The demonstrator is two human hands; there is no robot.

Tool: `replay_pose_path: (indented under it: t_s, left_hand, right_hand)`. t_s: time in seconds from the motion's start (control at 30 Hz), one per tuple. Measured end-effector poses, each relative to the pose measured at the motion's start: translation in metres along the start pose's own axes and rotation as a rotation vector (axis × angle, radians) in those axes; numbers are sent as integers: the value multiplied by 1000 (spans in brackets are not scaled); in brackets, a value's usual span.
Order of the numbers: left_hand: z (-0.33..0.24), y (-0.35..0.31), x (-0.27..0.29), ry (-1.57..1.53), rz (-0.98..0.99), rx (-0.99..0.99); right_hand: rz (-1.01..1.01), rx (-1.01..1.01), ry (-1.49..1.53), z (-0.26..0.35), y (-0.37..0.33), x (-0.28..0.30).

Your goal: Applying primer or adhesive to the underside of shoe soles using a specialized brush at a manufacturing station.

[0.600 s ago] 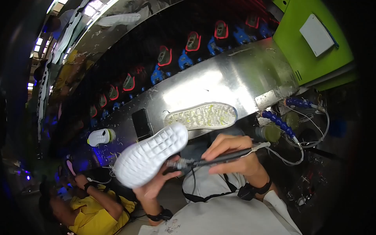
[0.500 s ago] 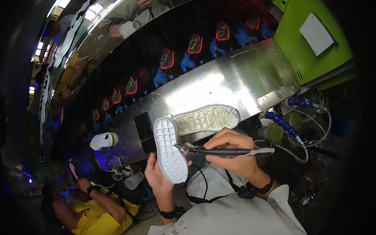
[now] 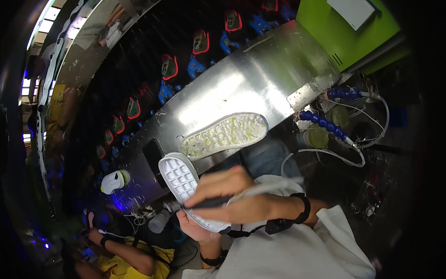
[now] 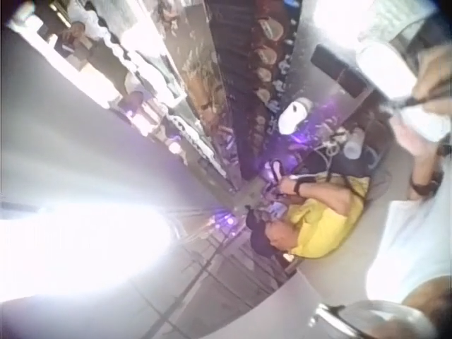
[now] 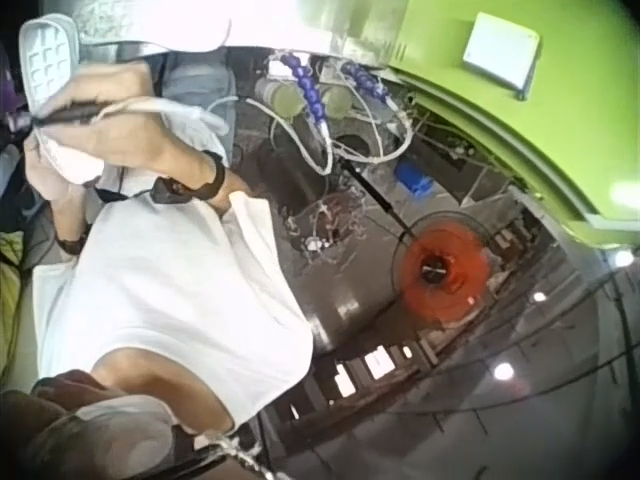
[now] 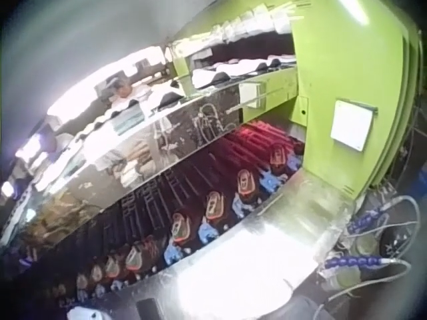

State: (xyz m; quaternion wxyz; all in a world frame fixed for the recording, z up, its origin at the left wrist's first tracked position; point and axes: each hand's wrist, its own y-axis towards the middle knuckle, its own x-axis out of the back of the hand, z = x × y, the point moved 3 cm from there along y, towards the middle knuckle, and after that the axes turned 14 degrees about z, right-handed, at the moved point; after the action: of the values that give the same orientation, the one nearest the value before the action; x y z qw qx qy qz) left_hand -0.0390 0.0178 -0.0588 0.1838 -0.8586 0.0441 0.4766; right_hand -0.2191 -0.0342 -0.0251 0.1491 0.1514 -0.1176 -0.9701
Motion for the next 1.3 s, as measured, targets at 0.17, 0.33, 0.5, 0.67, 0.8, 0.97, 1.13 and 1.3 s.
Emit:
replay_pose_path:
  t_s: [0.17,0.33,0.5,0.67,0.8,0.97,1.13,1.3]
  left_hand:
    - [15,19,-30,263,100,-52]
    - [13,36,-41,0,101,3]
    - [17,49,-58,23,167,133]
    - [1,56,-76,137,282,359]
    - [7,60,-110,192,171,522]
    - [-3,58,-104,176,318,541]
    - [-11,60,-106,-455,586,292]
    - [-29,70,-89,-113,471,305]
  right_hand:
    - [74,157,-201,17,-18,-24]
    - [-71,-59,-58,17,-28,5]
    - [261,-4,295,34,-39,21]
    - [434,47,83,52,-41,18]
    - [294,363,-637,77,-36,67]
    - [277,40,-172,71,-45,4]
    - [223,254,50,76,1,0]
    - [359,-142,1,82,8,-10]
